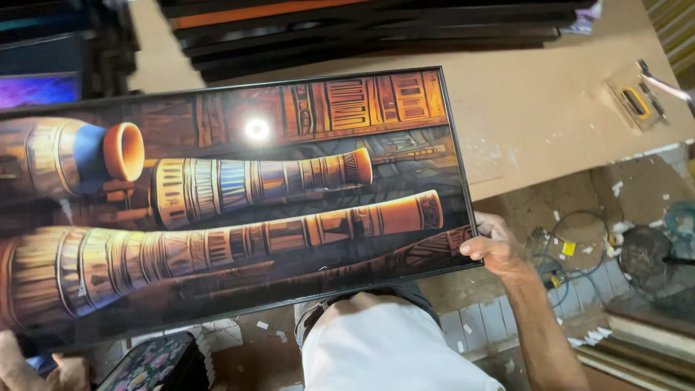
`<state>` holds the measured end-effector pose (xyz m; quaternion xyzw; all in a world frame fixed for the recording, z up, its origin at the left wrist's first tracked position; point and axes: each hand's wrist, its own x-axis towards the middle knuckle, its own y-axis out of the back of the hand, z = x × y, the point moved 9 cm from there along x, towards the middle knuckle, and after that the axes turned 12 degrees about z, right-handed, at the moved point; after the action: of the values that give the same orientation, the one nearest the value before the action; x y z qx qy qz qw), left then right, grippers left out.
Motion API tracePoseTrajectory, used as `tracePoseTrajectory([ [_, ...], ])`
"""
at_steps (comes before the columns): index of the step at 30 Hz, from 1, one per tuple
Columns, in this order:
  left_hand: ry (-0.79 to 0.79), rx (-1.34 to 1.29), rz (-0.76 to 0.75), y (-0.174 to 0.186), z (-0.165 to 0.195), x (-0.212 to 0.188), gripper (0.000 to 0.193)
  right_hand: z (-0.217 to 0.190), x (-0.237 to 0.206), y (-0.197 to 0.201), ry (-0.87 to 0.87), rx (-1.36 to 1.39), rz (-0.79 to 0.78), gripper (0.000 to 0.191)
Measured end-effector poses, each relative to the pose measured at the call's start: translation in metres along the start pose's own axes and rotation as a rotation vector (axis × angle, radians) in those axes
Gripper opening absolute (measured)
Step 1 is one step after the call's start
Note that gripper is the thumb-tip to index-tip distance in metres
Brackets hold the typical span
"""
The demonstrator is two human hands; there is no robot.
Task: The person assembles picture frames by placing white backing boards into black frames, folding the edges, and securing them with a staple gun. They repeat this process for multiple frames, stacking completed units aside.
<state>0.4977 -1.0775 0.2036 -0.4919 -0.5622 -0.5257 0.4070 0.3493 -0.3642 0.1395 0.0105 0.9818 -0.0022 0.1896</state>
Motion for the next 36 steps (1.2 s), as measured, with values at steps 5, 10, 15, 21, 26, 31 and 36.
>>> tracePoseTrajectory([
  [5, -0.330, -0.119, 0.096, -0.025, 0.164, 0.035, 0.055, 0.026, -0.021, 0.167, -0.009, 0.261, 0.127, 0.050],
  [10, -0.436, -0.143, -0.149, -0.052, 0.349, 0.117, 0.024, 0.051, -0.022, 0.352, 0.091, 0.469, 0.430, 0.048],
  [15, -0.333, -0.158, -0.357, -0.094, 0.467, 0.194, 0.009, 0.068, 0.009, 0.511, 0.158, 0.580, 0.523, 0.040],
  [21, -0.303, -0.257, -0.538, -0.176, 0.529, 0.219, 0.014, 0.017, 0.063, 0.588, 0.109, 0.445, 0.523, 0.028],
  [26, -0.312, -0.051, -0.819, -0.238, 0.512, 0.194, 0.016, -0.084, 0.079, 0.528, -0.024, -0.089, 0.564, 0.033],
  [31, -0.270, -0.014, -0.953, -0.292, 0.473, 0.191, 0.018, -0.271, 0.009, 0.343, 1.184, -1.747, 0.752, 0.015],
  [36, -0.276, -0.055, -0.822, -0.330, 0.466, 0.199, 0.025, -0.310, 0.037, 0.190, 1.406, -1.348, 0.560, 0.037],
])
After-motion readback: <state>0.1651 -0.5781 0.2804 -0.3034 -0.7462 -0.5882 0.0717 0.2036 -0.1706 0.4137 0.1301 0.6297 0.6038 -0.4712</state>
